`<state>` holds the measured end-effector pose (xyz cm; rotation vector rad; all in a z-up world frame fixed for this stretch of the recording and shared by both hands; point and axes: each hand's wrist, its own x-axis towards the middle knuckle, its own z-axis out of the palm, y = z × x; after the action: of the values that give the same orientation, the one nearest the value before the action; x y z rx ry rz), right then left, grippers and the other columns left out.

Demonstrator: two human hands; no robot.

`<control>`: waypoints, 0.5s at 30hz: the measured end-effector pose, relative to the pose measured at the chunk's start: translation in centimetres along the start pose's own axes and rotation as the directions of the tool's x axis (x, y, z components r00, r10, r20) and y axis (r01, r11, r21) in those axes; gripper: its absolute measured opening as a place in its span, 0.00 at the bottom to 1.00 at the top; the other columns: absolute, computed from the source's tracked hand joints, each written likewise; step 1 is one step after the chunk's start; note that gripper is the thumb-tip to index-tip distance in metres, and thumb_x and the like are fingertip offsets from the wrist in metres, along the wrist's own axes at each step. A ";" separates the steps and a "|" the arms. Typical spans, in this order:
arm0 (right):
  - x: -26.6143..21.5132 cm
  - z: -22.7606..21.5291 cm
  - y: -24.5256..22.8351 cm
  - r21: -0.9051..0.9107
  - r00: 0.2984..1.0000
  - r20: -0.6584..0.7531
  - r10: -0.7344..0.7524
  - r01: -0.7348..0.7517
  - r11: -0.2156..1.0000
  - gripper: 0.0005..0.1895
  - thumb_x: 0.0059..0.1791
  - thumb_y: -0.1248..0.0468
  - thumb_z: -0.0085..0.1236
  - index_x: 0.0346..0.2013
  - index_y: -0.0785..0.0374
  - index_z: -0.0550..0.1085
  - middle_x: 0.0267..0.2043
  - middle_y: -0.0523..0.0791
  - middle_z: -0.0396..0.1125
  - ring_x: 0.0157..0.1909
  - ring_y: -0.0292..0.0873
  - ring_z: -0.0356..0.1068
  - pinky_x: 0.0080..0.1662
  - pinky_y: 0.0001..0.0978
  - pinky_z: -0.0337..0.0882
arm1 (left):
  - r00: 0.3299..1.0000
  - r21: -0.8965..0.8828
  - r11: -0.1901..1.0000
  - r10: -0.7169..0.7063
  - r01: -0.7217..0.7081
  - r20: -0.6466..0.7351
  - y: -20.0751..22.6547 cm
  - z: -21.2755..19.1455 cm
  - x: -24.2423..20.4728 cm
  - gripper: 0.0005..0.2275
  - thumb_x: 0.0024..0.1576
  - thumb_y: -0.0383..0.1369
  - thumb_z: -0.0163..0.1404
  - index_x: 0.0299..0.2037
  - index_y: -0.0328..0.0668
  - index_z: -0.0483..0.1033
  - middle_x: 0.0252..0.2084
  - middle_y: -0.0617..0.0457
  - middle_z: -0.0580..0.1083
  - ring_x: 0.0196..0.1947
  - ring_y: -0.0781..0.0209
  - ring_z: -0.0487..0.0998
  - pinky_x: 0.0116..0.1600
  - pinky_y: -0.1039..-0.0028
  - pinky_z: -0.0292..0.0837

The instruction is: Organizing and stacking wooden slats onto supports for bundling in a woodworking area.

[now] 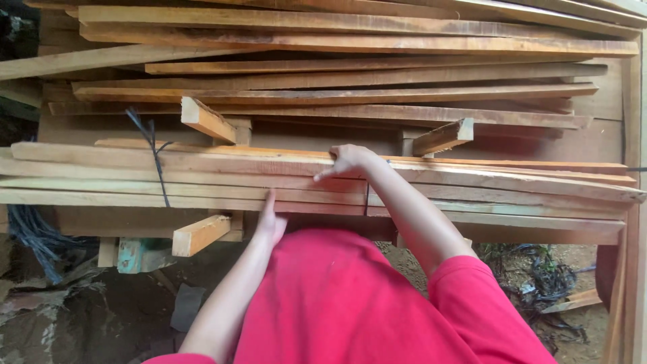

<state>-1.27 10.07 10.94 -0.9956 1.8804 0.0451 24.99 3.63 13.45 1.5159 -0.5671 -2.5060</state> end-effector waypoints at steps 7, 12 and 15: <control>4.9 -0.8 1.3 0.187 0.978 0.166 0.127 -0.158 0.970 0.56 0.30 0.23 0.64 0.60 0.59 0.75 0.62 0.53 0.70 0.66 0.52 0.67 0.61 0.45 0.71 | 0.983 -0.202 0.970 0.104 -0.134 -0.153 -2.8 -3.2 7.8 0.33 0.60 0.49 0.57 0.72 0.47 0.60 0.73 0.45 0.62 0.71 0.51 0.63 0.76 0.58 0.56; 4.6 -1.9 1.3 0.257 0.966 0.217 0.138 -0.193 0.947 0.56 0.30 0.25 0.67 0.59 0.61 0.76 0.59 0.57 0.71 0.64 0.56 0.70 0.57 0.47 0.74 | 0.990 -0.235 0.969 0.052 -0.081 -0.128 -4.2 -3.6 8.9 0.29 0.59 0.44 0.59 0.68 0.44 0.65 0.69 0.45 0.67 0.68 0.50 0.67 0.74 0.57 0.58; 3.6 -3.6 0.0 0.199 0.960 0.244 0.134 -0.185 0.962 0.51 0.30 0.24 0.65 0.53 0.58 0.80 0.56 0.54 0.74 0.63 0.55 0.70 0.57 0.44 0.74 | 0.954 -0.225 0.963 0.077 -0.146 -0.291 -3.9 -2.4 9.5 0.34 0.57 0.46 0.61 0.70 0.42 0.60 0.71 0.42 0.64 0.70 0.48 0.64 0.74 0.53 0.60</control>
<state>-4.64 6.34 10.09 -0.6554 1.7069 0.0438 22.81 3.58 3.18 1.6488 -0.2793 -2.1321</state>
